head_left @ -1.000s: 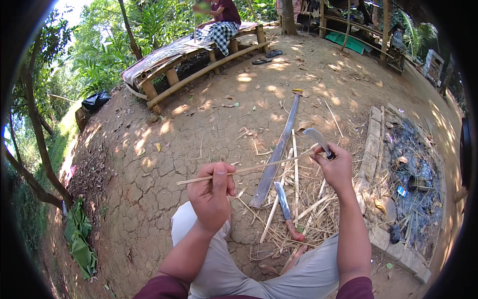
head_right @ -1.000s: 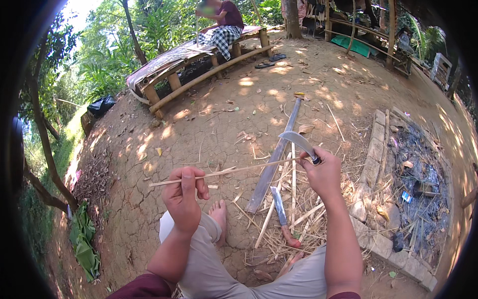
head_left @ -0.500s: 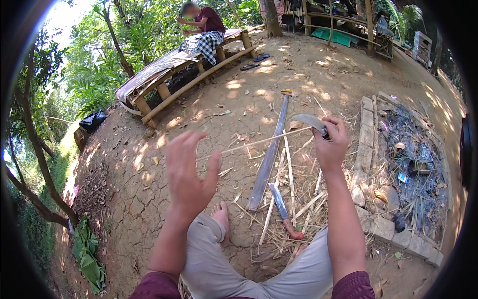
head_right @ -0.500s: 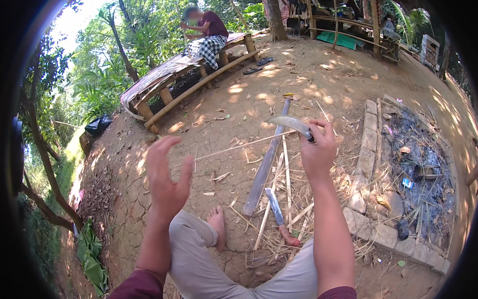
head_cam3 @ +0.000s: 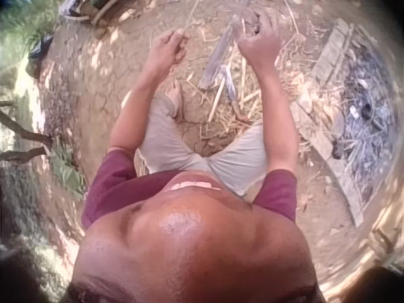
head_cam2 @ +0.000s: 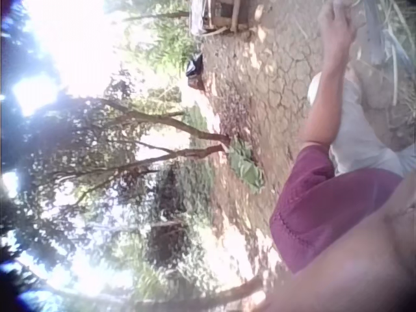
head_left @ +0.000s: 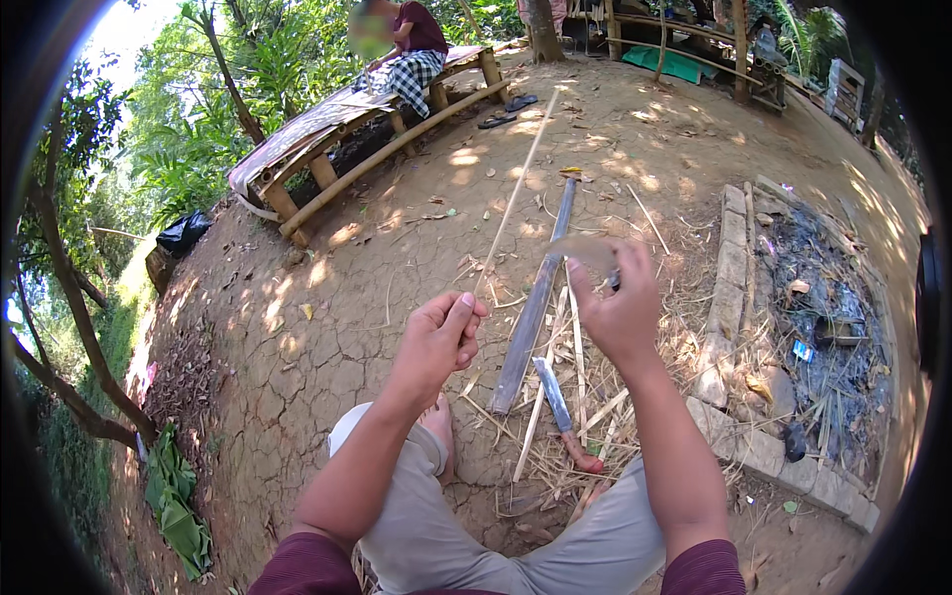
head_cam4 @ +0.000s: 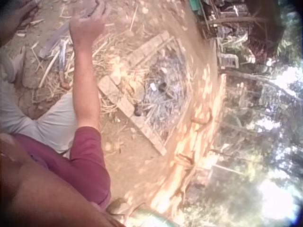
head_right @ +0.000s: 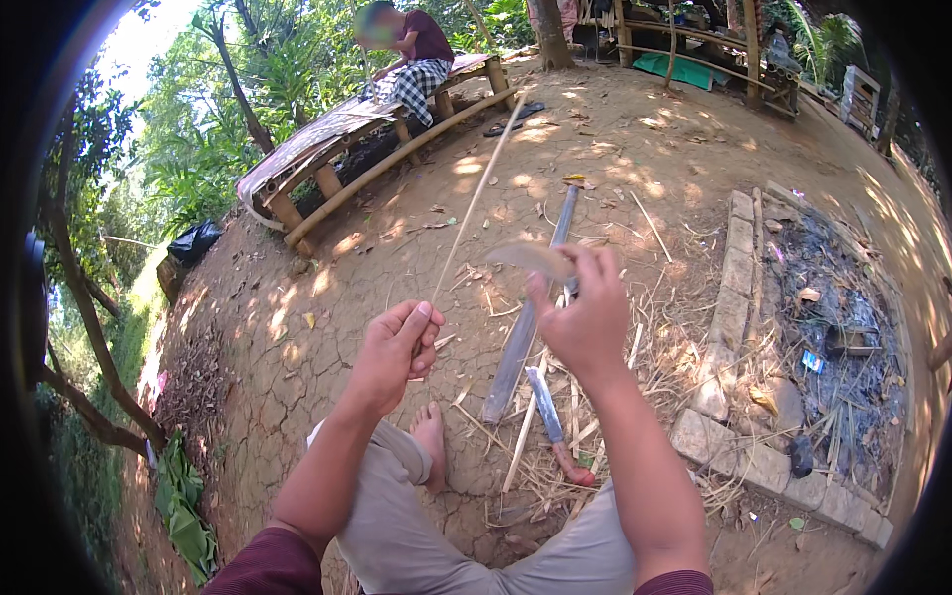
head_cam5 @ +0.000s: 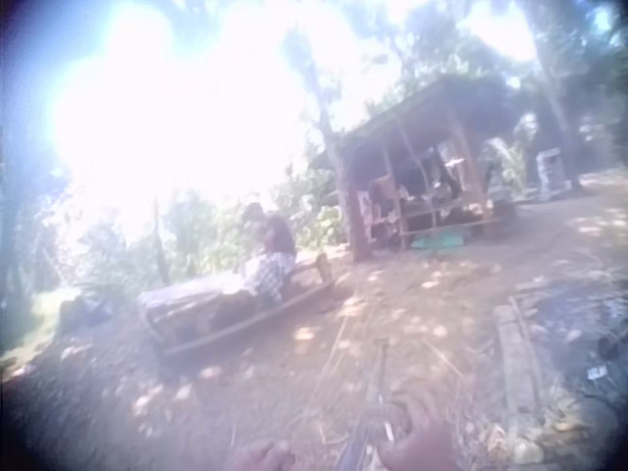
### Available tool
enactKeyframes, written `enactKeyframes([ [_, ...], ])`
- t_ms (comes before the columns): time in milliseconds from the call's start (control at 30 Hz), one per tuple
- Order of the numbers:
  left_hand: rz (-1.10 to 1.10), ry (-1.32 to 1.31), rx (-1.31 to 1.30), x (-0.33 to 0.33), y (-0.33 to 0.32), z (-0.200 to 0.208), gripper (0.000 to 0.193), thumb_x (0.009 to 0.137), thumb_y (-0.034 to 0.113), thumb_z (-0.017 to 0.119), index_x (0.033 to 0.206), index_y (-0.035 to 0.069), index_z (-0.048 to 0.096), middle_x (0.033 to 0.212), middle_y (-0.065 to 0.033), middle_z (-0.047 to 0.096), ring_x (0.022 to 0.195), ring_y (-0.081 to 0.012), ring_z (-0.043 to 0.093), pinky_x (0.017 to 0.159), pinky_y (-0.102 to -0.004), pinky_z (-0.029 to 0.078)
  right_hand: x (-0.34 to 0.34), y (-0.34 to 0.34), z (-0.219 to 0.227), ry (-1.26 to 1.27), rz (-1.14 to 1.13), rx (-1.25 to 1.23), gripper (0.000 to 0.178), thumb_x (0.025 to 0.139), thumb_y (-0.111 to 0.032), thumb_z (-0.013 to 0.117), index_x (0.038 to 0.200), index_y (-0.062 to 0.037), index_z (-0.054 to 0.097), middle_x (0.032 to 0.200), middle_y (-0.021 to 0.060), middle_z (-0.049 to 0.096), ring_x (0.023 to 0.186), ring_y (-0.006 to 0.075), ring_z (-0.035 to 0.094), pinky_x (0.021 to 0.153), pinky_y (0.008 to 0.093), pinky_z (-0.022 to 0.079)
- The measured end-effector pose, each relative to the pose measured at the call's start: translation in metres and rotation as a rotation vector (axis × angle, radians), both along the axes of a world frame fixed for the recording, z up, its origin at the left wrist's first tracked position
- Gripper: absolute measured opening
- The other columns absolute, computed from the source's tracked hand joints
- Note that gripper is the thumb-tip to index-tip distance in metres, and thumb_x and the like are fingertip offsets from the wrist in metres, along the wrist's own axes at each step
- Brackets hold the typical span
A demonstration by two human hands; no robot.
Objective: The person shaves a thin bamboo strip with a curved knife and then trims a thick bamboo pole with a machete while sitting on the ground.
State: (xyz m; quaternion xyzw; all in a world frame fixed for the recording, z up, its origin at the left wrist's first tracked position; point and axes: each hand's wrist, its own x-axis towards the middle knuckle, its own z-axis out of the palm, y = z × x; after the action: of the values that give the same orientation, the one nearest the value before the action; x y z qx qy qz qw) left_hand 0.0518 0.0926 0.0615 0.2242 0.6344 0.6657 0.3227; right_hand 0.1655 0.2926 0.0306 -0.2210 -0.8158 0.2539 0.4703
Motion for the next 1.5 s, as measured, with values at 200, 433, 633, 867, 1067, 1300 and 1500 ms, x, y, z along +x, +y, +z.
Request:
enactKeyframes([
  [200, 0.104, -0.088, 0.138, 0.015, -0.004, -0.006, 0.019, 0.103, 0.018, 0.052, 0.102, 0.001, 0.061, 0.075, 0.0001, 0.052, 0.049, -0.0051, 0.039, 0.043, -0.0217, 0.028, 0.004, -0.069, 0.0, -0.26, 0.398, -0.079, 0.046, 0.096, -0.048, 0.054, 0.106, -0.0035, 0.06, 0.092, 0.0141, 0.057, 0.068, 0.0336, 0.064, 0.06, 0.0432, 0.05],
  [433, 0.185, -0.055, 0.111, 0.028, -0.014, -0.009, 0.018, 0.102, 0.017, 0.056, 0.099, 0.0, 0.063, 0.073, 0.0017, 0.053, 0.049, -0.0017, 0.037, 0.042, -0.021, 0.026, -0.002, -0.071, -0.002, -0.295, 0.421, -0.064, 0.044, 0.102, -0.045, 0.045, 0.087, -0.0045, 0.053, 0.069, 0.0181, 0.061, 0.063, 0.0418, 0.063, 0.053, 0.0514, 0.047],
  [633, 0.194, 0.082, 0.054, 0.04, -0.017, -0.007, 0.022, 0.103, 0.021, 0.056, 0.095, 0.002, 0.063, 0.074, 0.0043, 0.051, 0.053, 0.0003, 0.038, 0.045, -0.0191, 0.027, -0.007, -0.067, -0.004, -0.241, 0.395, -0.006, 0.04, 0.102, -0.041, 0.047, 0.085, -0.005, 0.051, 0.061, 0.0189, 0.059, 0.058, 0.0437, 0.061, 0.049, 0.0518, 0.046],
  [867, -0.019, 0.078, 0.017, 0.063, -0.017, -0.017, 0.023, 0.105, 0.023, 0.05, 0.095, 0.004, 0.059, 0.066, 0.0069, 0.042, 0.047, -0.0004, 0.029, 0.042, -0.0204, 0.022, -0.006, -0.007, 0.002, -0.202, 0.225, -0.105, 0.044, 0.104, -0.04, 0.043, 0.082, -0.003, 0.054, 0.058, 0.0175, 0.058, 0.054, 0.0405, 0.06, 0.049, 0.0485, 0.042],
  [1067, 0.046, -0.049, 0.09, 0.059, -0.011, -0.013, 0.022, 0.106, 0.023, 0.048, 0.095, 0.006, 0.057, 0.066, 0.0072, 0.037, 0.049, -0.001, 0.025, 0.042, -0.0213, 0.017, 0.0, -0.025, 0.006, -0.181, 0.322, -0.13, 0.042, 0.104, -0.036, 0.045, 0.08, -0.0029, 0.056, 0.062, 0.0174, 0.06, 0.055, 0.0383, 0.061, 0.048, 0.0472, 0.041],
  [1300, -0.057, -0.155, 0.088, 0.058, -0.018, -0.011, 0.024, 0.107, 0.025, 0.046, 0.091, 0.007, 0.053, 0.066, 0.007, 0.035, 0.049, -0.0016, 0.025, 0.042, -0.021, 0.018, -0.003, -0.024, -0.003, -0.076, 0.339, -0.111, 0.043, 0.103, -0.038, 0.046, 0.078, -0.0038, 0.056, 0.059, 0.0151, 0.057, 0.047, 0.0349, 0.054, 0.044, 0.0427, 0.039],
  [1500, -0.231, -0.045, -0.025, 0.075, -0.021, -0.02, 0.026, 0.107, 0.025, 0.045, 0.091, 0.006, 0.052, 0.066, 0.0062, 0.035, 0.048, -0.0018, 0.028, 0.04, -0.0218, 0.02, 0.011, 0.059, -0.003, -0.158, -0.003, -0.164, 0.065, 0.104, -0.053, 0.032, 0.078, 0.001, 0.057, 0.055, 0.0162, 0.052, 0.05, 0.0329, 0.051, 0.052, 0.0439, 0.039],
])
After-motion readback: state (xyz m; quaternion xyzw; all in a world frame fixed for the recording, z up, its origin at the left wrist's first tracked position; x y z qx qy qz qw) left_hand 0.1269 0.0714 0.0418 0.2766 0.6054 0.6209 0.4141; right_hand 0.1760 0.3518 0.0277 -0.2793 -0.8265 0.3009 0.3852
